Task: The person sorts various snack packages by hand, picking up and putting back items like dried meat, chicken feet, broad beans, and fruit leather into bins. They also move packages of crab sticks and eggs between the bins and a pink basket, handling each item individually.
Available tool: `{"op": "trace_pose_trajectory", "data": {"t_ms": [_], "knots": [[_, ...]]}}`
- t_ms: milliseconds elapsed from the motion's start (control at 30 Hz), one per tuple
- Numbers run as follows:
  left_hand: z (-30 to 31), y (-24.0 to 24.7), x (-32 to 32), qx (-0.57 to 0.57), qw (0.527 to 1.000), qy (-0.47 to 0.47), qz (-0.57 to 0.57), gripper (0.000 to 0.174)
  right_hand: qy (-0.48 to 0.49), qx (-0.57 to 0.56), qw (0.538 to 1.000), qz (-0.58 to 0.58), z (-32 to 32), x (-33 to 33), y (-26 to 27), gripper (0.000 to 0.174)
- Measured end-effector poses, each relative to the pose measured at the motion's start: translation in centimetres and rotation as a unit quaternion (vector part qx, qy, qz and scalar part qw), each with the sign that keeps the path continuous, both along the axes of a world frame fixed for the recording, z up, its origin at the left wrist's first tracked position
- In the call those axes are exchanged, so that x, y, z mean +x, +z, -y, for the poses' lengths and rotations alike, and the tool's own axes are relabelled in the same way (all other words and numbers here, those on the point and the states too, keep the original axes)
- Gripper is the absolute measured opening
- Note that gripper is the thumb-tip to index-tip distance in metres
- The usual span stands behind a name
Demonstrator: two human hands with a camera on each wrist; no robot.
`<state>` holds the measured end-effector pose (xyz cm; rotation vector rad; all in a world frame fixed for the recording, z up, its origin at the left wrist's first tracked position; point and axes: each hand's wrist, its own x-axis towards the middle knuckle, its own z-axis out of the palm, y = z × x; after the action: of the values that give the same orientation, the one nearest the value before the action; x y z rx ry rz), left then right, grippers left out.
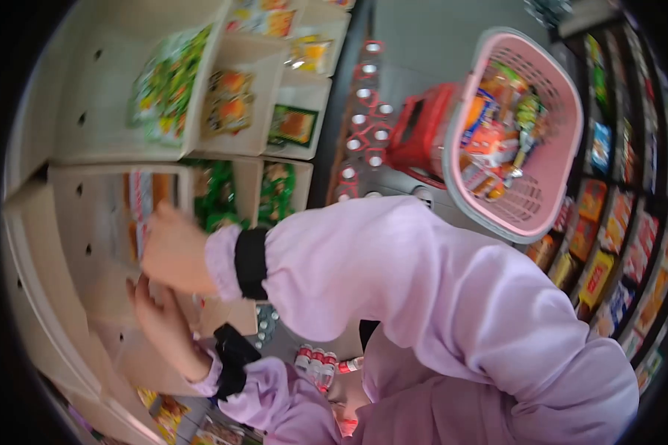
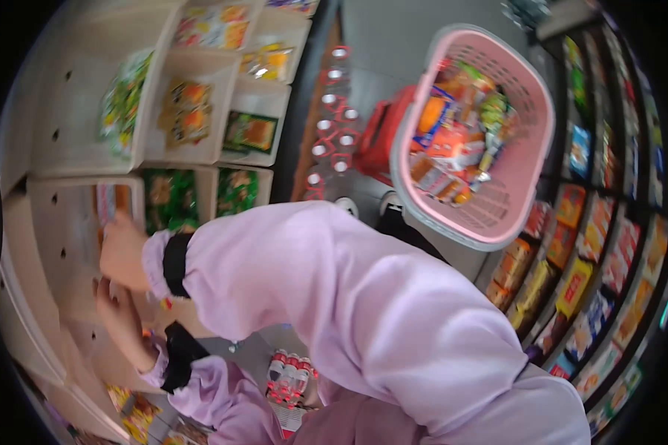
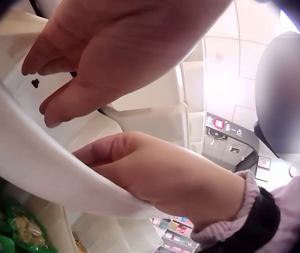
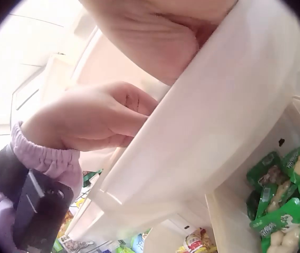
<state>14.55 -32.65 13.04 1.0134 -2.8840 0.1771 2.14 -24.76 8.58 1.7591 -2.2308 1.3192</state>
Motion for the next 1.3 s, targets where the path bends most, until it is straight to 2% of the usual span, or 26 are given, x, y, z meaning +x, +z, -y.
{"op": "trace_pose_trajectory", "data": {"t_ms": [100,200,233,267,333,433,500,567,600,633,733,833,1000,1100,1167,1200,1300], "knots": [[-3.2,-0.1,-1.5,0.183,0.970,0.035,-0.158,0.031,-0.002,-0.100,0.995,0.021,-4.0,-0.8,-0.1,0.009],[-6.6,-1.0,-3.1,0.236,0.950,-0.011,-0.201,0.027,0.041,-0.146,0.983,0.100,-10.0,-2.9,-0.6,0.012],[-8.3,-1.2,-4.0,0.234,0.951,-0.030,-0.199,0.025,0.001,-0.163,0.982,0.099,-11.8,-3.4,-1.4,0.013],[-10.0,-1.4,-5.0,0.174,0.963,-0.092,-0.184,0.023,-0.028,-0.165,0.980,0.111,-13.8,-4.1,-2.5,0.014],[-12.6,-2.1,-6.6,0.190,0.951,-0.135,-0.202,0.021,-0.074,-0.113,0.979,0.154,-19.7,-6.1,-2.8,0.017],[-16.4,-2.8,-9.3,0.232,0.932,-0.199,-0.197,0.020,-0.205,-0.043,0.955,0.208,-27.6,-8.6,-6.2,0.015],[-18.5,-3.7,-10.8,0.280,0.916,-0.232,-0.168,0.021,-0.272,0.075,0.925,0.256,-32.6,-10.0,-8.9,0.016],[-20.9,-4.7,-12.4,0.315,0.897,-0.283,-0.127,0.022,-0.278,0.231,0.898,0.253,-37.0,-11.4,-12.8,0.016],[-22.1,-5.4,-13.0,0.333,0.884,-0.308,-0.113,0.022,-0.268,0.263,0.895,0.240,-38.9,-11.8,-14.5,0.016],[-23.3,-6.2,-13.6,0.350,0.870,-0.334,-0.098,0.022,-0.281,0.332,0.879,0.194,-40.1,-12.0,-16.1,0.015],[-26.4,-8.8,-14.6,0.370,0.832,-0.410,-0.055,0.023,-0.237,0.495,0.819,0.169,-42.1,-12.1,-19.3,0.016],[-29.0,-9.9,-15.0,0.430,0.797,-0.422,-0.035,0.022,-0.260,0.465,0.826,0.184,-42.3,-11.4,-22.3,0.014],[-30.3,-10.4,-14.7,0.467,0.783,-0.411,0.002,0.021,-0.255,0.485,0.819,0.168,-42.2,-11.5,-25.0,0.018],[-29.8,-10.7,-14.4,0.461,0.784,-0.415,0.003,0.021,-0.247,0.491,0.817,0.174,-42.7,-12.1,-24.6,0.020],[-29.2,-10.8,-14.2,0.460,0.788,-0.410,0.002,0.020,-0.245,0.461,0.832,0.188,-43.7,-12.2,-23.9,0.017],[-28.9,-10.8,-14.0,0.468,0.789,-0.398,0.003,0.021,-0.248,0.455,0.834,0.191,-44.0,-12.5,-22.3,0.016],[-28.0,-10.9,-13.3,0.493,0.789,-0.367,0.000,0.021,-0.192,0.316,0.878,0.305,-46.1,-13.5,-18.4,0.011]]}}
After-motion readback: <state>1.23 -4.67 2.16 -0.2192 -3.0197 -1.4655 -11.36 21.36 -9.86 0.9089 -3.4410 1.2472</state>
